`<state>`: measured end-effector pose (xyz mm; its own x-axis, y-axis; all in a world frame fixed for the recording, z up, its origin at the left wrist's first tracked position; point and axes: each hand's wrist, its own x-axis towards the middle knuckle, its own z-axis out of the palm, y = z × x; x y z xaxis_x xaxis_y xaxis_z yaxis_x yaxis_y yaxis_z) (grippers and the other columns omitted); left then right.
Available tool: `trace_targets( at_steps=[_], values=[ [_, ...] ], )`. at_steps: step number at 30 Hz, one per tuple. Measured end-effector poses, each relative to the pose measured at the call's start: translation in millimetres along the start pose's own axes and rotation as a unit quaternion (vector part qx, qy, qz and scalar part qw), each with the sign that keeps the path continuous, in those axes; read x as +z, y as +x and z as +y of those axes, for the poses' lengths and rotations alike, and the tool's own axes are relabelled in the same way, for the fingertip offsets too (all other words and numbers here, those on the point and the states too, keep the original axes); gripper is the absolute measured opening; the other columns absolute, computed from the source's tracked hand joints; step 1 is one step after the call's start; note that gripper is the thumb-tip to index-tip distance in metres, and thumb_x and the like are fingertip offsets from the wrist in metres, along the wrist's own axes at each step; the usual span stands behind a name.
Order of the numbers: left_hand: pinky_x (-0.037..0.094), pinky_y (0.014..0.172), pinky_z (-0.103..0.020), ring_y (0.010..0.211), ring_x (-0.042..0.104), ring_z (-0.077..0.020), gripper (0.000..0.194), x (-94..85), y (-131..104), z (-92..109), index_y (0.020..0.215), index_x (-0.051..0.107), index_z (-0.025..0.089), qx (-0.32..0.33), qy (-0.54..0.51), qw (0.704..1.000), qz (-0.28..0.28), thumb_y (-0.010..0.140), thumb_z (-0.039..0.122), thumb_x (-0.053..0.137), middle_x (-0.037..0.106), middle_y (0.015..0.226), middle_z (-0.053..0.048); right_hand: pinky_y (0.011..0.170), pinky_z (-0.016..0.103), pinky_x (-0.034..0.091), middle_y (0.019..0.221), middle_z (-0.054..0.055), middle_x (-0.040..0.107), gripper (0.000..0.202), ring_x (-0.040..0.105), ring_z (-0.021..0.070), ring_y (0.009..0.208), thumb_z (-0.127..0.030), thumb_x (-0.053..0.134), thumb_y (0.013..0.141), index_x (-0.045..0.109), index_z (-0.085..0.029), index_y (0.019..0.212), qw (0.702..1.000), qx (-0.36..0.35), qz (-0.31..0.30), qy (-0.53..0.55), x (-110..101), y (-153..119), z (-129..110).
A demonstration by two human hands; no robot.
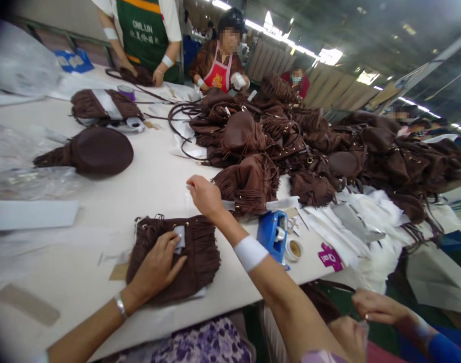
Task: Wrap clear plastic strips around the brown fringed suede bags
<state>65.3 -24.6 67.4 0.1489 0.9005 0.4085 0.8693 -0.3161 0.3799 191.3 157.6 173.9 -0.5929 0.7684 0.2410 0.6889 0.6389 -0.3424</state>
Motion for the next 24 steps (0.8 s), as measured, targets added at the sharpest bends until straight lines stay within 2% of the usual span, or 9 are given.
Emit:
trace_targets(
  at_steps=[3, 5, 6, 7, 9, 12, 15, 19, 24],
  values=[
    [0.046, 0.109, -0.052, 0.125, 0.048, -0.0329, 0.041, -2.1, 0, 1, 0.127, 0.045, 0.011, 0.002, -0.007, 1.000, -0.015, 0.092, 0.029, 0.055, 0.050, 0.128, -0.019, 0.084, 0.030, 0.050, 0.098, 0.005, 0.068, 0.022, 0.062, 0.0165, 0.093, -0.026, 0.041, 0.103, 0.062, -0.021, 0.109, 0.994, -0.098, -0.019, 0.032, -7, -118, -36],
    [0.045, 0.108, -0.052, 0.125, 0.047, -0.0328, 0.040, -3.4, 0, 2, 0.126, 0.045, 0.012, 0.006, -0.004, 1.000, -0.015, 0.091, 0.030, 0.055, 0.049, 0.127, -0.018, 0.078, 0.031, 0.051, 0.087, 0.003, 0.069, 0.021, 0.062, 0.0175, 0.083, -0.022, 0.044, 0.101, 0.065, -0.023, 0.102, 0.985, -0.166, -0.040, 0.039, 2, -200, -54],
    [0.045, 0.108, -0.052, 0.124, 0.047, -0.0327, 0.040, -3.9, 0, 3, 0.126, 0.045, 0.013, 0.008, -0.001, 1.000, -0.014, 0.092, 0.030, 0.055, 0.049, 0.127, -0.018, 0.080, 0.031, 0.052, 0.094, 0.005, 0.070, 0.020, 0.063, 0.0179, 0.087, -0.022, 0.046, 0.100, 0.065, -0.022, 0.107, 0.977, -0.202, -0.046, 0.038, 10, -234, -59],
    [0.045, 0.107, -0.052, 0.124, 0.047, -0.0327, 0.039, -4.3, 0, 4, 0.125, 0.045, 0.013, 0.010, 0.002, 1.000, -0.013, 0.092, 0.030, 0.054, 0.049, 0.127, -0.017, 0.089, 0.035, 0.051, 0.111, 0.008, 0.069, 0.025, 0.062, 0.0203, 0.101, -0.021, 0.044, 0.101, 0.062, -0.020, 0.118, 0.968, -0.247, -0.048, 0.013, 21, -263, -62],
    [0.045, 0.107, -0.052, 0.124, 0.047, -0.0324, 0.038, -4.8, -1, 5, 0.124, 0.044, 0.014, 0.015, 0.009, 1.000, -0.012, 0.092, 0.031, 0.054, 0.048, 0.127, -0.017, 0.105, 0.042, 0.045, 0.136, 0.012, 0.059, 0.035, 0.052, 0.0250, 0.125, -0.019, 0.043, 0.101, 0.053, -0.019, 0.134, 0.958, -0.279, -0.067, -0.025, 47, -298, -63],
    [0.045, 0.106, -0.051, 0.124, 0.046, -0.0321, 0.037, -5.1, -2, 6, 0.123, 0.044, 0.013, 0.022, 0.019, 1.000, -0.012, 0.092, 0.031, 0.054, 0.047, 0.127, -0.016, 0.113, 0.051, 0.037, 0.146, 0.010, 0.051, 0.038, 0.039, 0.0293, 0.140, -0.023, 0.047, 0.100, 0.050, -0.024, 0.138, 0.950, -0.307, -0.042, -0.044, 85, -307, -64],
    [0.045, 0.106, -0.050, 0.122, 0.047, -0.0313, 0.036, -5.9, -3, 7, 0.121, 0.045, 0.014, 0.029, 0.026, 0.999, -0.009, 0.092, 0.032, 0.055, 0.048, 0.126, -0.015, 0.110, 0.050, 0.040, 0.139, 0.008, 0.057, 0.026, 0.043, 0.0286, 0.135, -0.027, 0.052, 0.099, 0.059, -0.025, 0.124, 0.942, -0.333, -0.001, -0.027, 107, -294, -69],
    [0.044, 0.107, -0.049, 0.122, 0.048, -0.0300, 0.034, -7.4, -3, 7, 0.121, 0.045, 0.015, 0.041, 0.031, 0.999, -0.003, 0.092, 0.031, 0.054, 0.047, 0.126, -0.014, 0.104, 0.039, 0.047, 0.123, 0.004, 0.067, 0.013, 0.055, 0.0201, 0.119, -0.023, 0.053, 0.098, 0.065, -0.024, 0.103, 0.966, -0.253, 0.010, 0.044, 102, -295, -72],
    [0.043, 0.109, -0.048, 0.124, 0.047, -0.0295, 0.035, -7.6, -2, 4, 0.122, 0.045, 0.014, 0.046, 0.034, 0.998, -0.007, 0.093, 0.031, 0.054, 0.047, 0.128, -0.014, 0.095, 0.036, 0.052, 0.117, 0.004, 0.070, 0.021, 0.060, 0.0183, 0.109, -0.009, 0.050, 0.092, 0.065, -0.022, 0.098, 0.973, -0.159, 0.054, 0.157, 83, -315, -55]
  ],
)
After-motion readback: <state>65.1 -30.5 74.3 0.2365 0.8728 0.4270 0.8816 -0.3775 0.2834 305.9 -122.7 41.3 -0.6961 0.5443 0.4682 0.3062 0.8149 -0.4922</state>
